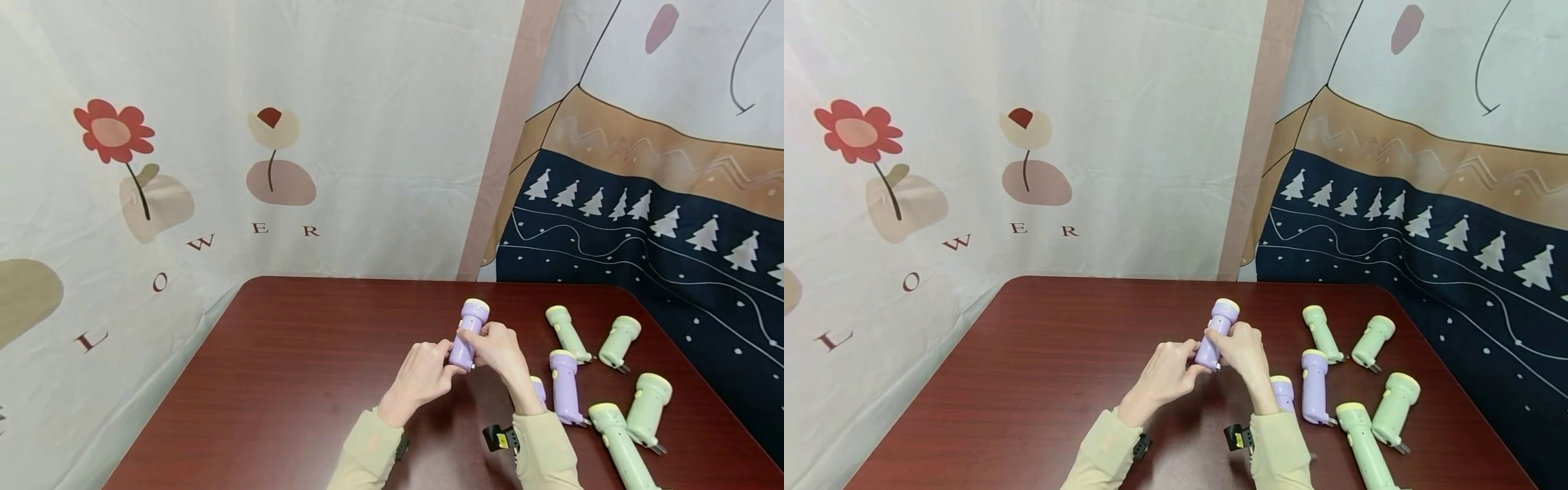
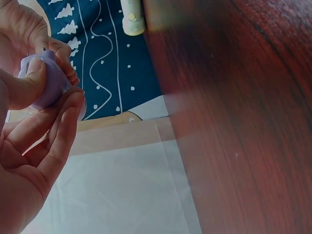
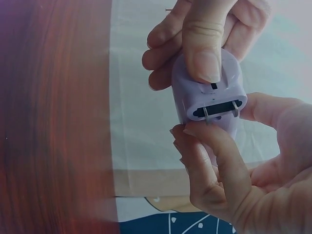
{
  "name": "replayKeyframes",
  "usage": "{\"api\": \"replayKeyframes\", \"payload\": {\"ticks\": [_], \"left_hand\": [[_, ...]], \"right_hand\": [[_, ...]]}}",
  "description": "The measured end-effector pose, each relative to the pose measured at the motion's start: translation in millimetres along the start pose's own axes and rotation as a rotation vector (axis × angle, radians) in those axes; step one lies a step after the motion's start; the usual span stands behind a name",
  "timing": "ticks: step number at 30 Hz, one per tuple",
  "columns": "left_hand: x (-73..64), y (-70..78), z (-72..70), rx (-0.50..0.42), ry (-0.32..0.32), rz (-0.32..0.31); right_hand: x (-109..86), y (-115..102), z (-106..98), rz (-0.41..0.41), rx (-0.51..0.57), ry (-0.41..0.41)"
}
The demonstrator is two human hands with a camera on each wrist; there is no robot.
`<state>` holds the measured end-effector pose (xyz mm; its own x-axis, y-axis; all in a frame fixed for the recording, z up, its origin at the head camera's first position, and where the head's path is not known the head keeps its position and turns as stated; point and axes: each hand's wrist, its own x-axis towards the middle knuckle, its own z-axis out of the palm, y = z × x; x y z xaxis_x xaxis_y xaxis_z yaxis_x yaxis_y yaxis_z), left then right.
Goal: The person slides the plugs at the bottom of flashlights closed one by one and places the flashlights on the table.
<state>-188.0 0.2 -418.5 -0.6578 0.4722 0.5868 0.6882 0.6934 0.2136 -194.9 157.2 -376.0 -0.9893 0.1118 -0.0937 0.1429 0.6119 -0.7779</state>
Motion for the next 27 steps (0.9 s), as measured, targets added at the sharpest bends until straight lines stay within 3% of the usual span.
{"api": "replayKeyframes", "payload": {"ticks": [9,22,27], "left_hand": [[0.8,-2.3,-0.2,-0.007,-0.013,0.028],[0.6,-3.2,-3.0,0.008,-0.076,0.018],[0.4,-5.9,-5.6,0.001,-0.113,0.002]], "right_hand": [[0.6,-0.1,-0.2,-0.011,-0.015,-0.001],[-0.1,-0.2,2.1,-0.002,-0.032,-0.021],[4.1,4.2,6.1,0.009,0.056,-0.049]]}}
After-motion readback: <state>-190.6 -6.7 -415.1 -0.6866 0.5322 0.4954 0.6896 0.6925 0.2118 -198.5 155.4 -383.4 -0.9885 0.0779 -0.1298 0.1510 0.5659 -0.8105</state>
